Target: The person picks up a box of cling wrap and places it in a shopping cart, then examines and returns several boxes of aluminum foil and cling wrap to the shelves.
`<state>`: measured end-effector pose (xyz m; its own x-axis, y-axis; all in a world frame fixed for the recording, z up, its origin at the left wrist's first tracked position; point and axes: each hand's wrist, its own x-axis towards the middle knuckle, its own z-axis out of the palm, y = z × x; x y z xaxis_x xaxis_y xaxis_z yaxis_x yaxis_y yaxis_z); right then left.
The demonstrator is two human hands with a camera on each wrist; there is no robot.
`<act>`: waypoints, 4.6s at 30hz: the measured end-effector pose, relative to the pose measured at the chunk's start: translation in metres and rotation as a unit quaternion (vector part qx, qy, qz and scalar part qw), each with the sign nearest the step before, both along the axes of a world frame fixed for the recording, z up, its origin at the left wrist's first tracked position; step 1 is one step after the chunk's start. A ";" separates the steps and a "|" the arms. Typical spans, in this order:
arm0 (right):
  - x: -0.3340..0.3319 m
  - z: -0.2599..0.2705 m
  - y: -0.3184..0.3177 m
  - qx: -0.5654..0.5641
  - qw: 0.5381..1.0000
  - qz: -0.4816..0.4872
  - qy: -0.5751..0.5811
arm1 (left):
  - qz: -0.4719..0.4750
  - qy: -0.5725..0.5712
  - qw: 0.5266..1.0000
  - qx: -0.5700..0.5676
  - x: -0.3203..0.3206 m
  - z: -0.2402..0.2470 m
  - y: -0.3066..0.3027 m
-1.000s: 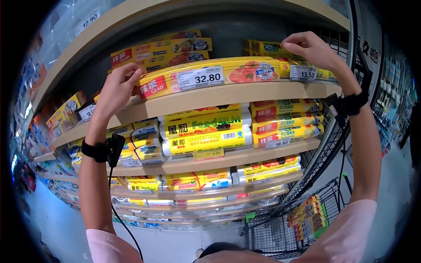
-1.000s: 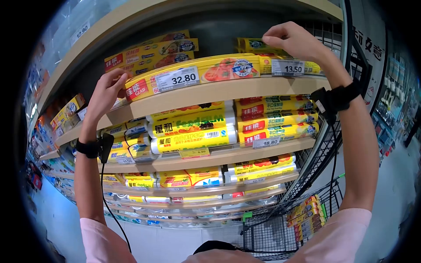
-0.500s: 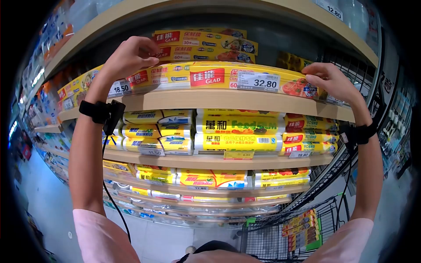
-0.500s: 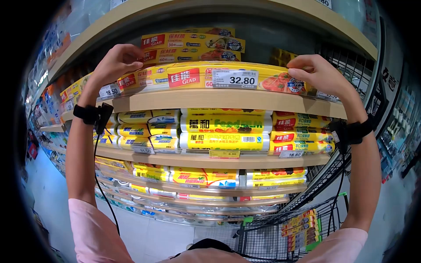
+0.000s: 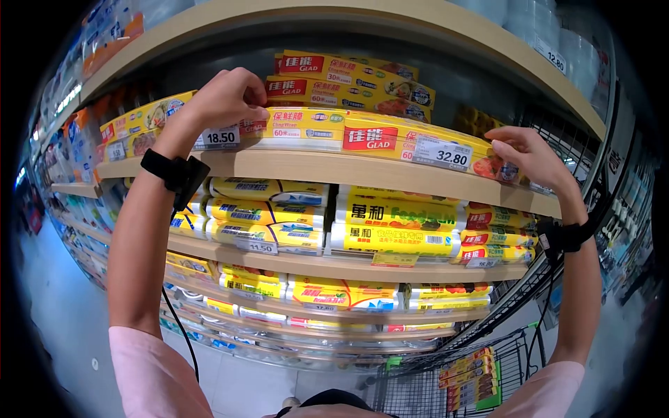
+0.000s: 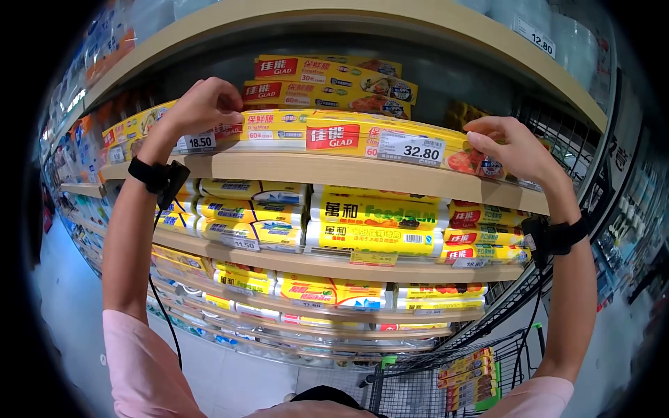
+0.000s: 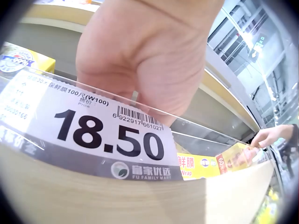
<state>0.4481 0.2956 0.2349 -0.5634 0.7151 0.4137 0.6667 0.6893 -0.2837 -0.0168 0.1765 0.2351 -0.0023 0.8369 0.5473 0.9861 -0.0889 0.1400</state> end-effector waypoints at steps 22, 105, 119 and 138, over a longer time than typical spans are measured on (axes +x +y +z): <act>0.023 0.006 0.014 0.016 0.999 -0.037 -0.001 | -0.017 -0.130 0.990 -0.046 0.026 0.002 0.009; -0.133 0.040 -0.025 -0.048 0.985 -0.062 -0.153 | 0.008 -0.339 0.940 0.034 -0.008 0.015 -0.016; -0.180 0.027 -0.007 -0.001 0.983 -0.003 -0.184 | -0.160 -0.172 0.939 0.250 -0.036 -0.018 -0.075; -0.194 0.026 -0.030 -0.035 0.975 0.185 0.116 | -0.150 -0.297 0.899 0.285 -0.094 -0.048 -0.145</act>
<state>0.2538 0.2658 0.2605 -0.6853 0.5126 0.5173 0.2894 0.8435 -0.4526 -0.1112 0.0318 0.1867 -0.2577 0.4325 0.8640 0.6717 -0.5626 0.4820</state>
